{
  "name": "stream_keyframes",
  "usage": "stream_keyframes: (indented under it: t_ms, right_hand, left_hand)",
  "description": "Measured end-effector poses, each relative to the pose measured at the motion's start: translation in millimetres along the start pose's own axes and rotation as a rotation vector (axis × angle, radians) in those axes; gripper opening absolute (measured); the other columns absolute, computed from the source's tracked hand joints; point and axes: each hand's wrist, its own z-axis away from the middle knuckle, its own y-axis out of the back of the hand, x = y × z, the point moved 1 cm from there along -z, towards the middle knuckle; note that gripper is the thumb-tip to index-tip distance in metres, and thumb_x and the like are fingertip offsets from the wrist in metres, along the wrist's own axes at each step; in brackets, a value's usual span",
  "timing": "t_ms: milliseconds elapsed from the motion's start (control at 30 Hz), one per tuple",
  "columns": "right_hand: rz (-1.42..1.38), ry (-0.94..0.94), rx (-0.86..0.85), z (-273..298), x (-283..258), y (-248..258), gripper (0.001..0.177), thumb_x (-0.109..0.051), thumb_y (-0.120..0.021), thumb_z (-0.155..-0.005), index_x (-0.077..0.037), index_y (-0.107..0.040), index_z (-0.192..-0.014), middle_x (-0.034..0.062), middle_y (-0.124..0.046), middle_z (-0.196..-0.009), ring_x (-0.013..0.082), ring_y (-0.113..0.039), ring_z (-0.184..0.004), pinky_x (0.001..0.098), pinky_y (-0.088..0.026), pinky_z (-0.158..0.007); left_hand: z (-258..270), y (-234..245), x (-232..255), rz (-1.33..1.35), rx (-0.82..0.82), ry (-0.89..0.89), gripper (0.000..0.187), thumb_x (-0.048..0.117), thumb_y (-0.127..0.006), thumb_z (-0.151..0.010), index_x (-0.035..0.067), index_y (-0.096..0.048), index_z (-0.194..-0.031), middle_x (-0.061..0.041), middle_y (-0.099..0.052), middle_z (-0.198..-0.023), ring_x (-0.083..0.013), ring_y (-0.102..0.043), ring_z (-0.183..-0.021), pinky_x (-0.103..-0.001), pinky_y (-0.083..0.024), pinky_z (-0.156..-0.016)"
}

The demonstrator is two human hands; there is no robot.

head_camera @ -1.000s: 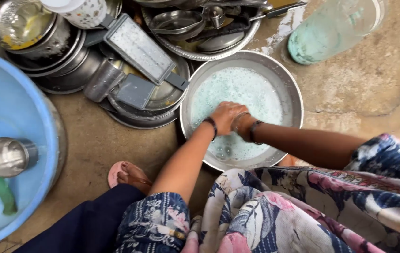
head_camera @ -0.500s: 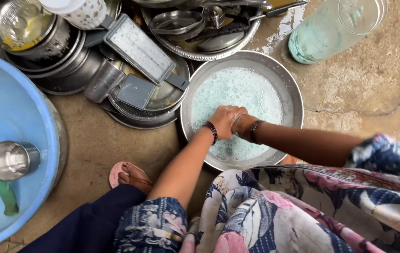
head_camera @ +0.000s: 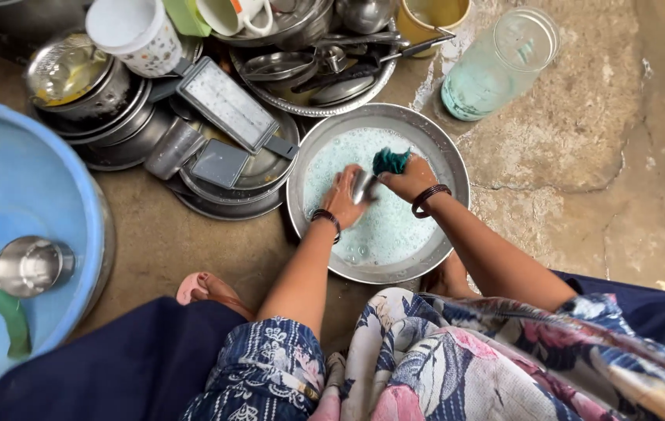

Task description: Washing and scrubbing various metal dishes in a soapy water basin on the floor.

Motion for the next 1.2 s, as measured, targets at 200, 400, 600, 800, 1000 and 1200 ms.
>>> stream_keyframes:
  t_ms: [200, 400, 600, 800, 1000, 1200]
  right_hand:
    - [0.653, 0.355, 0.231, 56, -48, -42, 0.083, -0.029, -0.086, -0.067, -0.008, -0.056, -0.141, 0.0245, -0.044, -0.148, 0.0454, -0.047, -0.129, 0.0675, -0.041, -0.1]
    - [0.843, 0.366, 0.428, 34, -22, -41, 0.085, -0.01, -0.077, -0.085, -0.017, -0.043, -0.162, 0.0157, -0.052, -0.146, 0.0376, -0.056, -0.125, 0.0515, -0.056, -0.094]
    - [-0.088, 0.108, -0.279, 3, -15, 3, 0.113, -0.018, -0.095, -0.05, -0.019, -0.043, -0.15, 0.0199, -0.07, -0.123, 0.0355, -0.072, -0.105, 0.0435, -0.063, -0.088]
    - [0.681, 0.345, 0.355, 69, -46, -49, 0.097, -0.005, -0.082, -0.073, -0.016, -0.042, -0.161, 0.0233, -0.051, -0.137, 0.0415, -0.055, -0.114, 0.0476, -0.055, -0.093]
    - [0.431, 0.644, 0.658, 64, -43, -47, 0.085, 0.005, -0.078, -0.068, -0.025, -0.056, -0.145, 0.0197, -0.049, -0.145, 0.0415, -0.047, -0.132, 0.0498, -0.049, -0.109]
    - [0.059, 0.533, 0.712, 11, 10, -43, 0.084, -0.001, -0.08, -0.075, -0.01, -0.046, -0.151, 0.029, -0.042, -0.139, 0.0464, -0.046, -0.131, 0.0583, -0.044, -0.109]
  left_hand:
    - [-84, -83, -111, 0.311, 0.416, 0.038, 0.019, 0.018, -0.05, -0.098, 0.006, -0.063, -0.106, -0.016, -0.07, -0.1, -0.034, -0.067, -0.093, -0.044, -0.054, -0.083]
    - [-30, -58, -29, 0.466, 0.408, -0.081, 0.014, 0.016, -0.055, -0.103, 0.004, -0.06, -0.099, -0.015, -0.066, -0.087, -0.0239, -0.061, -0.08, -0.038, -0.051, -0.075]
    - [-36, -58, -31, 1.08, 0.285, 0.012, 0.016, 0.019, -0.048, -0.107, 0.011, -0.062, -0.106, -0.007, -0.064, -0.089, -0.0201, -0.065, -0.078, -0.038, -0.056, -0.067]
    - [-64, -59, -64, 0.453, 0.55, 0.126, 0.022, 0.019, -0.052, -0.101, 0.009, -0.069, -0.111, -0.013, -0.072, -0.095, -0.0335, -0.069, -0.088, -0.044, -0.058, -0.067]
    - [-77, -82, -63, 1.464, 0.445, 0.438, 0.034, 0.011, -0.038, -0.101, 0.007, -0.049, -0.133, -0.018, -0.064, -0.113, -0.0392, -0.07, -0.104, -0.055, -0.063, -0.077]
    - [-70, -60, -47, 1.745, 0.357, 0.432, 0.038, 0.03, -0.035, -0.106, 0.007, -0.039, -0.136, -0.031, -0.061, -0.125, -0.0429, -0.07, -0.101, -0.057, -0.065, -0.075]
